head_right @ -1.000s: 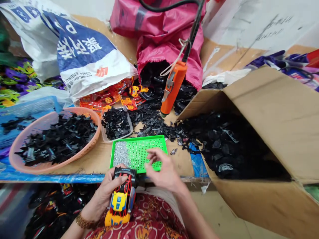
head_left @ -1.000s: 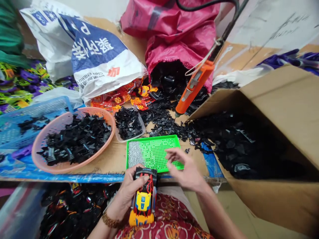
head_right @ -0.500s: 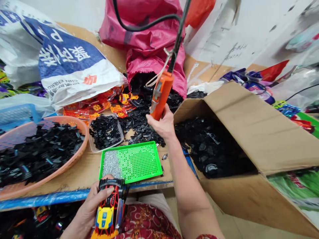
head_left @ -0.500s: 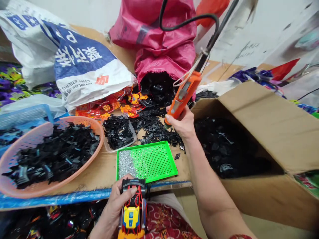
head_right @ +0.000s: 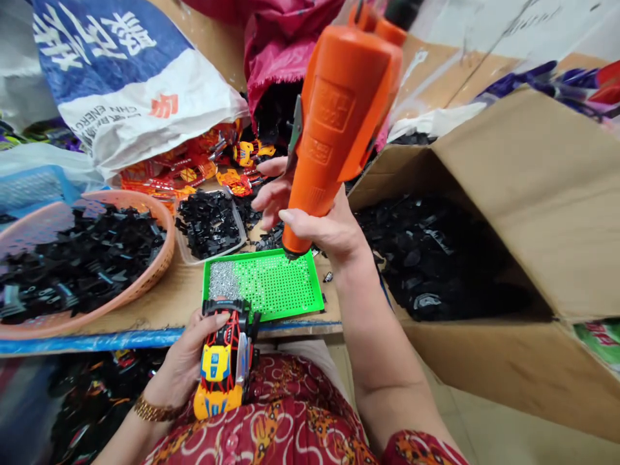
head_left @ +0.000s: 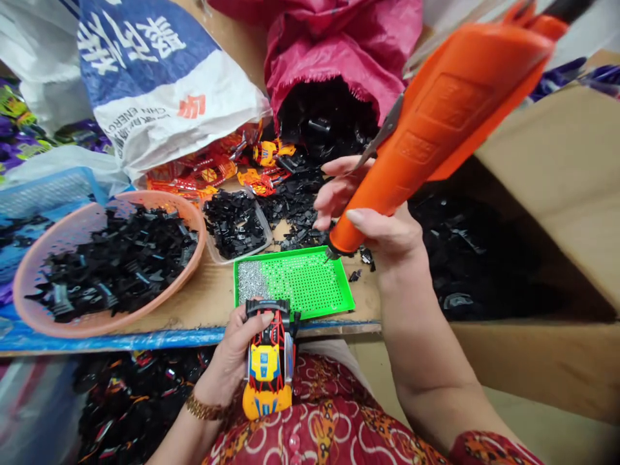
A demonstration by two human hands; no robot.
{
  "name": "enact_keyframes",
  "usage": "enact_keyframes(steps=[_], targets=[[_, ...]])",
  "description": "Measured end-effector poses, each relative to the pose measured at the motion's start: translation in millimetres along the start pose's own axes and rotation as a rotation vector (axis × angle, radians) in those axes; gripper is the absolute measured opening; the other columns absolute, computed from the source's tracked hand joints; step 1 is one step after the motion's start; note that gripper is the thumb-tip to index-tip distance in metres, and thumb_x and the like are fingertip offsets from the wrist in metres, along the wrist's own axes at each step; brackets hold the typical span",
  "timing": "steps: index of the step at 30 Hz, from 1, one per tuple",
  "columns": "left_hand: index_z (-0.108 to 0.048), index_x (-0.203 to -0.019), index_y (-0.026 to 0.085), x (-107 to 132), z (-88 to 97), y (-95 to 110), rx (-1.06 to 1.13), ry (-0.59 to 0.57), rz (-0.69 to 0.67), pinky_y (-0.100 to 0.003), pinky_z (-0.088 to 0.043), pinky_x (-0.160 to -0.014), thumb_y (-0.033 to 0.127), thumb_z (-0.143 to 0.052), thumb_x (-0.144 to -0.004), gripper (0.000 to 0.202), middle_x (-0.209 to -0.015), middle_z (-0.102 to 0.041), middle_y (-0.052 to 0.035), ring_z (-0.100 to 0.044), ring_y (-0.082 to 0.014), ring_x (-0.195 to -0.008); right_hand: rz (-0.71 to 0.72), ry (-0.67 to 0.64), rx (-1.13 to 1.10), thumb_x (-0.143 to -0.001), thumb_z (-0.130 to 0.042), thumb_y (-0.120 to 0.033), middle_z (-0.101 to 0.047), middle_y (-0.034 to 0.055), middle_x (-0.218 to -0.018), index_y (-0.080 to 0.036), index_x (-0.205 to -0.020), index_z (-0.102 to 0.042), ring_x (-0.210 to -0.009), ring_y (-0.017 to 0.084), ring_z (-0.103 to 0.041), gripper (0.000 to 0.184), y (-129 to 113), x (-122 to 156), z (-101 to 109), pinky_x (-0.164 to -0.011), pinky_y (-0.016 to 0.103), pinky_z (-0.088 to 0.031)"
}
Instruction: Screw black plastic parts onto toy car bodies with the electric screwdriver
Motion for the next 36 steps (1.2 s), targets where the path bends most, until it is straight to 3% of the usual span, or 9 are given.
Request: enact_keyframes(steps=[4,7,10,16,21,26,31,36], targets=[[-0.065,-0.068,0.015,-3.1,-1.6,2.7,0.011,0.035,-0.014,-0.019,-0.051,-0.043,0.033,-0.096,-0.050,0.041,-0.054,-0.066,0.0028,-0.058,-0.0096,-0.043,-0.014,0.189,0.001,-0.070,-0.088,-0.053,-0.065,-0.0039,-0.078,-0.024,-0.112,-0.064,-0.056,0.010,-0.063,0.056,13.4,21.5,-8.8,-0.056,0.027,-0.055],[-0.065,-0.068,0.015,-3.1,-3.5,4.2,0.002,0.030,-0.052,-0.018,-0.051,-0.045,0.034,-0.096,-0.053,0.040,-0.056,-0.066,0.0033,-0.058,-0.0083,-0.045,0.028,0.381,-0.002,-0.075,-0.087,-0.044,-0.059,-0.0062,-0.070,-0.028,-0.114,-0.062,-0.052,0.011,-0.059,0.049,24.1,44.2,-12.2,-0.054,0.028,-0.055],[-0.065,-0.072,0.014,0.2,-3.5,3.2,-0.025,0.011,-0.069,-0.018,-0.051,-0.045,0.036,-0.096,-0.055,0.042,-0.058,-0.067,0.0032,-0.059,-0.0081,-0.045,0.081,0.471,-0.005,-0.079,-0.084,-0.037,-0.060,-0.0056,-0.072,-0.033,-0.119,-0.061,-0.054,0.013,-0.060,0.047,30.2,59.9,-17.1,-0.055,0.031,-0.056],[-0.065,-0.088,0.016,10.6,1.7,-11.9,-0.103,-0.037,0.005,-0.023,-0.058,-0.049,0.038,-0.094,-0.065,0.043,-0.066,-0.071,0.0020,-0.066,-0.0123,-0.049,0.217,0.472,0.056,-0.080,-0.085,-0.038,-0.060,-0.0082,-0.065,-0.030,-0.113,-0.063,-0.046,0.011,-0.056,0.040,36.4,55.2,-21.4,-0.046,0.028,-0.052],[-0.066,-0.090,0.015,12.0,0.4,-18.4,-0.077,-0.009,0.041,-0.018,-0.056,-0.049,0.039,-0.095,-0.065,0.045,-0.065,-0.070,0.0032,-0.065,-0.0098,-0.050,0.248,0.476,0.035,-0.083,-0.081,-0.040,-0.060,-0.0094,-0.065,-0.026,-0.101,-0.060,-0.046,0.009,-0.056,0.031,63.3,41.1,-21.9,-0.048,0.026,-0.054],[-0.065,-0.089,0.015,8.9,-0.7,-17.7,-0.069,0.016,0.060,-0.019,-0.056,-0.048,0.039,-0.097,-0.061,0.050,-0.065,-0.070,0.0025,-0.063,-0.0097,-0.049,0.224,0.479,0.049,-0.082,-0.077,-0.042,-0.059,-0.0099,-0.063,-0.023,-0.109,-0.059,-0.045,0.008,-0.056,0.037,86.2,32.0,-22.4,-0.048,0.025,-0.053],[-0.065,-0.089,0.015,6.9,-2.8,-16.5,-0.053,-0.014,0.057,-0.020,-0.056,-0.047,0.038,-0.097,-0.061,0.048,-0.064,-0.069,0.0030,-0.062,-0.0096,-0.047,0.261,0.477,0.041,-0.083,-0.074,-0.033,-0.058,-0.0111,-0.061,-0.022,-0.110,-0.059,-0.044,0.008,-0.055,0.033,92.0,25.8,-23.6,-0.048,0.024,-0.053],[-0.066,-0.086,0.015,5.9,-0.6,-16.3,-0.046,-0.023,0.046,-0.018,-0.055,-0.048,0.037,-0.097,-0.063,0.045,-0.064,-0.068,0.0034,-0.060,-0.0080,-0.049,0.226,0.456,0.016,-0.083,-0.077,-0.035,-0.059,-0.0103,-0.063,-0.024,-0.111,-0.059,-0.047,0.009,-0.057,0.035,104.2,25.0,-24.4,-0.052,0.027,-0.056]])
Point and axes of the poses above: each hand's wrist, its own x-axis away from the middle knuckle, its own z-axis out of the back of the hand, y = z × x, the point moved 5 cm from there along -x, towards the middle knuckle
